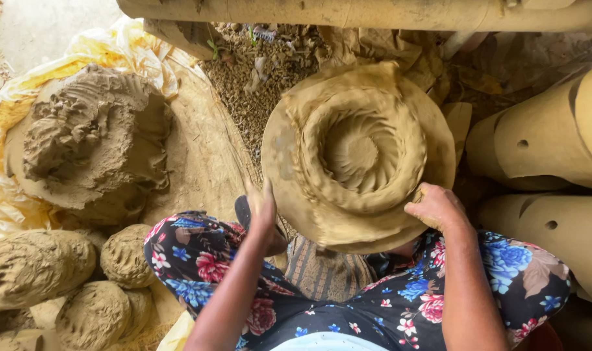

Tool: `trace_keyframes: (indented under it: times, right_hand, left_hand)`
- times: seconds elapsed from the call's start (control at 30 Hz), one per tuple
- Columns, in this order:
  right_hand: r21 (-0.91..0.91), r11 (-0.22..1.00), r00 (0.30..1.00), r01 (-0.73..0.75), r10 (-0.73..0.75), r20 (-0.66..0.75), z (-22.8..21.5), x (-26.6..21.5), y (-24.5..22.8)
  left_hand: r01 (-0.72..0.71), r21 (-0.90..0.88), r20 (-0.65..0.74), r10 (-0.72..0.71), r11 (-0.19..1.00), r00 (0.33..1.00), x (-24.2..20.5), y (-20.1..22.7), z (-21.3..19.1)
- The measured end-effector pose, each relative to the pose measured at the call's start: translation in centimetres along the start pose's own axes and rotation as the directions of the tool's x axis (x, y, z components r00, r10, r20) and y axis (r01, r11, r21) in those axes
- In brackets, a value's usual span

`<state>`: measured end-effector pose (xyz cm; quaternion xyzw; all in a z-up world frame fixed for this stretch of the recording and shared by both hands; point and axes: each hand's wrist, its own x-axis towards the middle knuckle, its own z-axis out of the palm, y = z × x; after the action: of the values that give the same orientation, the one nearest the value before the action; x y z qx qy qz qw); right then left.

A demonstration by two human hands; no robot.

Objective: The person places a cloth on a circular board and uses their hands to shape a large mound of clay into a hollowed-out form with decorative ridges.

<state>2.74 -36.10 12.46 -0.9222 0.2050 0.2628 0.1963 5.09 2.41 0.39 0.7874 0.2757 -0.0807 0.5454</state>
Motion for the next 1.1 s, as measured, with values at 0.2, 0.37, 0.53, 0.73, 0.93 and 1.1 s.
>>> trace_keyframes:
  times: [0.2, 0.37, 0.53, 0.73, 0.93, 1.1]
  right_hand:
    - [-0.087, 0.996, 1.000, 0.020, -0.022, -0.018, 0.7, 0.1, 0.2]
    - [-0.047, 0.999, 1.000, 0.001, 0.000, 0.005, 1.3, -1.5, 0.2]
    - [-0.021, 1.000, 1.000, -0.023, 0.023, -0.005, 0.8, -1.1, -0.7]
    - [-0.053, 0.999, 1.000, 0.001, -0.001, -0.001, 0.7, 0.2, -0.2]
    - [0.078, 0.985, 0.982, 0.154, -0.161, 0.097, 0.8, -2.6, 2.3]
    - [0.311, 0.865, 0.911, 0.394, -0.322, -0.258, -1.7, -8.3, 4.6]
  left_hand:
    - [0.250, -0.128, 0.161, -0.229, 0.960, 0.960, 10.0, 7.7, 0.3]
    - [-0.071, -0.258, 0.121, 0.105, 0.964, 0.987, 5.4, -1.7, 3.2]
    - [0.502, -0.281, 0.475, -0.336, 0.818, 0.813, -11.1, -5.9, 4.0]
    - [0.443, -0.080, 0.446, -0.366, 0.893, 0.817, -13.0, -2.6, -1.0]
    - [0.153, -0.047, 0.656, -0.085, 0.987, 0.750, -9.3, 0.2, -7.9]
    - [-0.144, -0.085, 0.429, 0.166, 0.986, 0.888, -2.1, 6.6, -9.5]
